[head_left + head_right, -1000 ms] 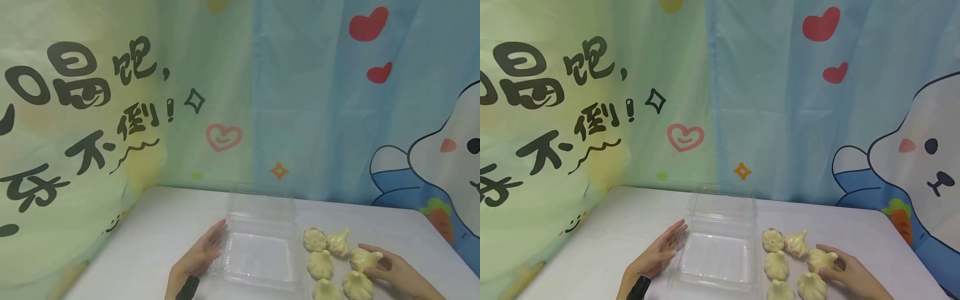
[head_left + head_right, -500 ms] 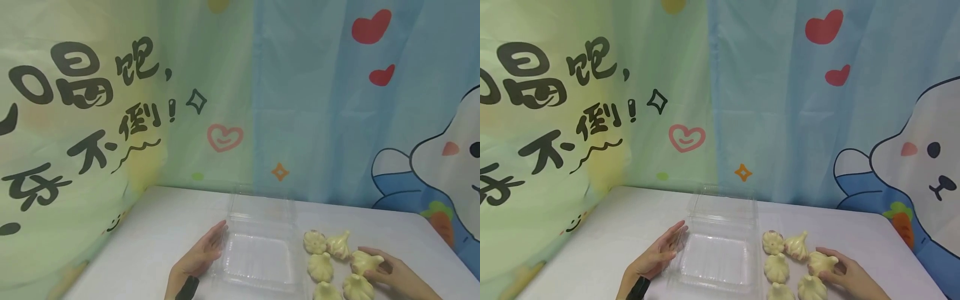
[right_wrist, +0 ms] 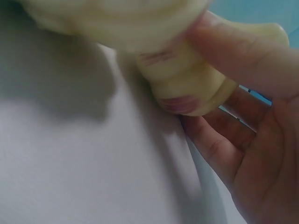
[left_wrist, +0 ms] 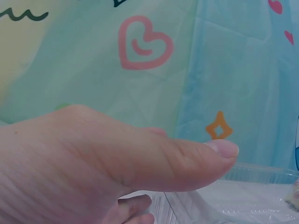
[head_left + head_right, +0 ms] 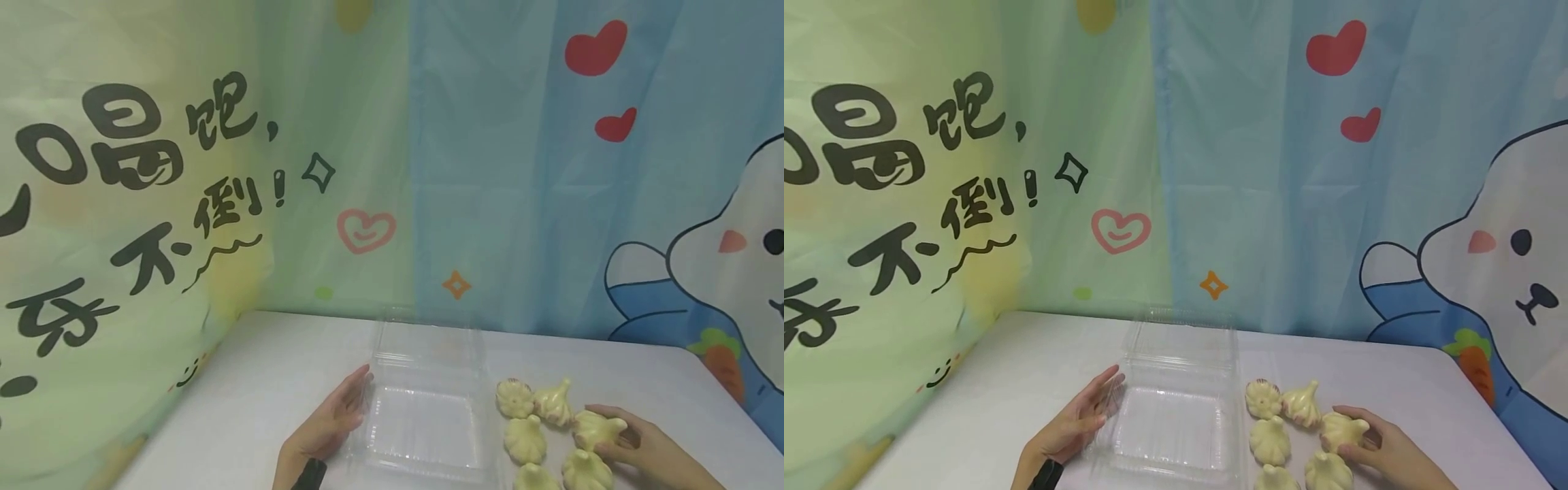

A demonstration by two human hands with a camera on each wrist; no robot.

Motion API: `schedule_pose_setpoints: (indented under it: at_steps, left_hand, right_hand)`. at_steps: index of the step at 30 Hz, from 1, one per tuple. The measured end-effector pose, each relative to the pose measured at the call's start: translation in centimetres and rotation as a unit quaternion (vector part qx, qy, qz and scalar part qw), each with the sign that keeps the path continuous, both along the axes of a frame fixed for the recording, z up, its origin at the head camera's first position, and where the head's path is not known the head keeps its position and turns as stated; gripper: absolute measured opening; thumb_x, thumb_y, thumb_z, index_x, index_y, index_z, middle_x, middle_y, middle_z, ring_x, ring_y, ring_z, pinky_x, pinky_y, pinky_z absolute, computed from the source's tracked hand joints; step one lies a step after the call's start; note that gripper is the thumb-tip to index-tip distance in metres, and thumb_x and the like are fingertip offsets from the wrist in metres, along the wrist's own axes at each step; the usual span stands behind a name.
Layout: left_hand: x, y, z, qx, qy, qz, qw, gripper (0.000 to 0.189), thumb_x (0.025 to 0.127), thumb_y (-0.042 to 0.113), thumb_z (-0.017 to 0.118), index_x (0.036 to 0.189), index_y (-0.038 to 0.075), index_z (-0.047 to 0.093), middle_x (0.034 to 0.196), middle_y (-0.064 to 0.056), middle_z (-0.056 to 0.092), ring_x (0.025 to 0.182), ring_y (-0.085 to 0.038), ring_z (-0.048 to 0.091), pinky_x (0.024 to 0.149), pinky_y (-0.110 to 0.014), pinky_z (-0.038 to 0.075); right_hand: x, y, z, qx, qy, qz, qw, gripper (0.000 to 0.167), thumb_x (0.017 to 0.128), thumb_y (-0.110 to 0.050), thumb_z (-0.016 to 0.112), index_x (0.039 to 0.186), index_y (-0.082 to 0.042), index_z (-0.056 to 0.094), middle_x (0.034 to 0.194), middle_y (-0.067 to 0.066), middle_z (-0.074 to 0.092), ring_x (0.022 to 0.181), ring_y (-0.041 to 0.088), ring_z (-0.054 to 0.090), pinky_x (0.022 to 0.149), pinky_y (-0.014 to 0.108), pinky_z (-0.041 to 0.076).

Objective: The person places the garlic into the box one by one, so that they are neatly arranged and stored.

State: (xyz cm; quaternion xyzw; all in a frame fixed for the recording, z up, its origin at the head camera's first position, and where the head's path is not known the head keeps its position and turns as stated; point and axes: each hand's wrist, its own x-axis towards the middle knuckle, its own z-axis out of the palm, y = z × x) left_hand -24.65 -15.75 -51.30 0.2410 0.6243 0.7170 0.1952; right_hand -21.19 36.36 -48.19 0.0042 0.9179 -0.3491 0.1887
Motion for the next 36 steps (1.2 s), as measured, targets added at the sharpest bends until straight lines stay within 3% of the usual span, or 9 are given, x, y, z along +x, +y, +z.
schedule_pose_setpoints:
  at_steps: [12,18,24,32,36]
  left_hand:
    - [0.08,-0.18,-0.23,0.002,-0.003,0.014,0.9999,0.082,0.090,0.009,0.061,0.153,0.015,0.009,0.160,-0.019,-0.001,0.147,-0.034,-0.003,0.119,-0.043,0.001]
    - [0.20,-0.13,-0.43,0.020,0.005,0.003,0.9998,0.080,0.091,0.005,0.057,0.153,0.013,0.008,0.159,-0.020,-0.002,0.147,-0.035,-0.004,0.119,-0.041,0.002]
    - [0.15,0.00,-0.37,0.021,0.003,-0.002,0.9998,0.081,0.091,0.010,0.059,0.154,0.014,0.008,0.159,-0.021,0.000,0.147,-0.036,-0.003,0.119,-0.044,0.000]
    - [0.22,0.00,-0.16,0.020,-0.006,0.004,0.9998,0.081,0.091,0.008,0.058,0.153,0.014,0.009,0.159,-0.020,0.000,0.147,-0.034,-0.003,0.119,-0.043,-0.001]
    - [0.18,-0.04,-0.20,0.016,-0.009,0.007,0.9998,0.081,0.090,0.008,0.059,0.154,0.015,0.009,0.160,-0.019,0.000,0.147,-0.034,-0.003,0.120,-0.043,-0.001]
  right_hand:
    - [0.05,-0.25,0.26,-0.022,0.035,0.019,0.9990,0.071,0.092,-0.039,0.058,0.143,0.003,0.033,0.145,0.034,0.032,0.127,0.056,0.036,0.086,0.055,0.051]
    - [0.47,-0.11,0.43,-0.048,0.033,0.026,0.9980,0.069,0.094,-0.036,0.057,0.144,0.004,0.031,0.146,0.034,0.031,0.129,0.056,0.034,0.089,0.056,0.049]
    - [0.37,-0.16,0.68,-0.014,0.016,0.014,0.9997,0.074,0.093,-0.044,0.055,0.144,0.004,0.031,0.146,0.035,0.029,0.130,0.057,0.029,0.088,0.056,0.050]
    - [0.18,-0.06,0.58,-0.024,0.017,0.005,0.9996,0.074,0.093,-0.043,0.056,0.144,0.004,0.031,0.145,0.033,0.034,0.126,0.052,0.041,0.086,0.052,0.051]
    - [0.05,-0.23,0.70,-0.011,0.020,0.002,0.9997,0.075,0.094,-0.045,0.053,0.144,0.006,0.030,0.144,0.034,0.035,0.125,0.054,0.040,0.087,0.054,0.050]
